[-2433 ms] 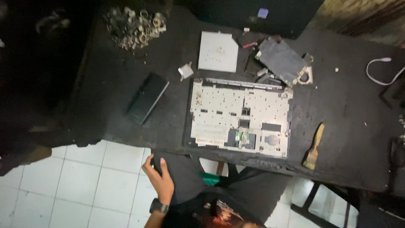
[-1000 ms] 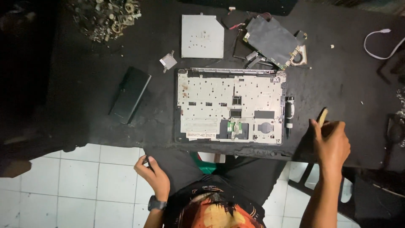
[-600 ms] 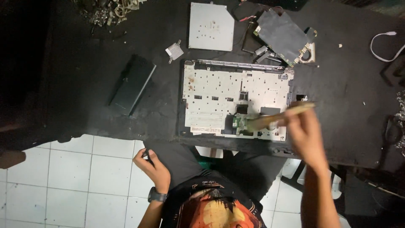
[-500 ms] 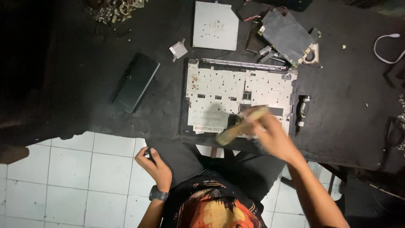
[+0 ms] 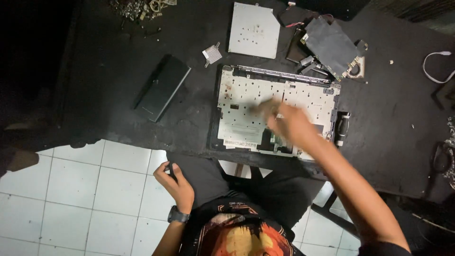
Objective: Disassembling a laptop chassis, removing screws with a screwdriver, and cleaning internal parts with a brush.
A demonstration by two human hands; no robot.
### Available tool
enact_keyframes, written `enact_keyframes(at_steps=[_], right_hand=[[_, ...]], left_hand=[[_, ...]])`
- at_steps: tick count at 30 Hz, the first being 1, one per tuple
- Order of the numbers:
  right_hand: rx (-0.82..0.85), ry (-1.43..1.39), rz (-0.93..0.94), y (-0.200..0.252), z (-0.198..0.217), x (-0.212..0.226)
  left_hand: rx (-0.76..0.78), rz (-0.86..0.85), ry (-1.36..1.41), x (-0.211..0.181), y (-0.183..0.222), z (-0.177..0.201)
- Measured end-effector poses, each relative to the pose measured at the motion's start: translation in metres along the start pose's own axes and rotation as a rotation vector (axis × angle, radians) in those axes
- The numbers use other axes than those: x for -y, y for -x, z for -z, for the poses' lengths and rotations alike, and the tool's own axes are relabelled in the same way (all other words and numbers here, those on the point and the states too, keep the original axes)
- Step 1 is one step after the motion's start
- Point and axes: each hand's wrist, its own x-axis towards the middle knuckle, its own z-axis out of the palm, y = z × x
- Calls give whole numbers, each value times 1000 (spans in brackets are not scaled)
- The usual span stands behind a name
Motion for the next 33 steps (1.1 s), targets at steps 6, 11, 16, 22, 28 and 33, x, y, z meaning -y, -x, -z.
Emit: enact_keyframes(at_steps=[6, 11, 16, 22, 28, 33], right_hand=[[-120, 274, 143, -16, -27, 4], [-228, 249, 47, -52, 9, -32], [-181, 576, 146, -78, -1, -27], [-322, 650, 139, -107, 6, -42], [-234, 601, 35, -100, 10, -54], [-472, 840, 85, -90, 13, -49]], left_hand=[[1, -7, 11, -7, 0, 4], [20, 19, 9, -4, -2, 4], [9, 15, 9, -8, -4, 2], [20, 28, 4, -5, 0, 5], [6, 25, 4, -4, -1, 2], [12, 27, 5, -4, 0, 2]])
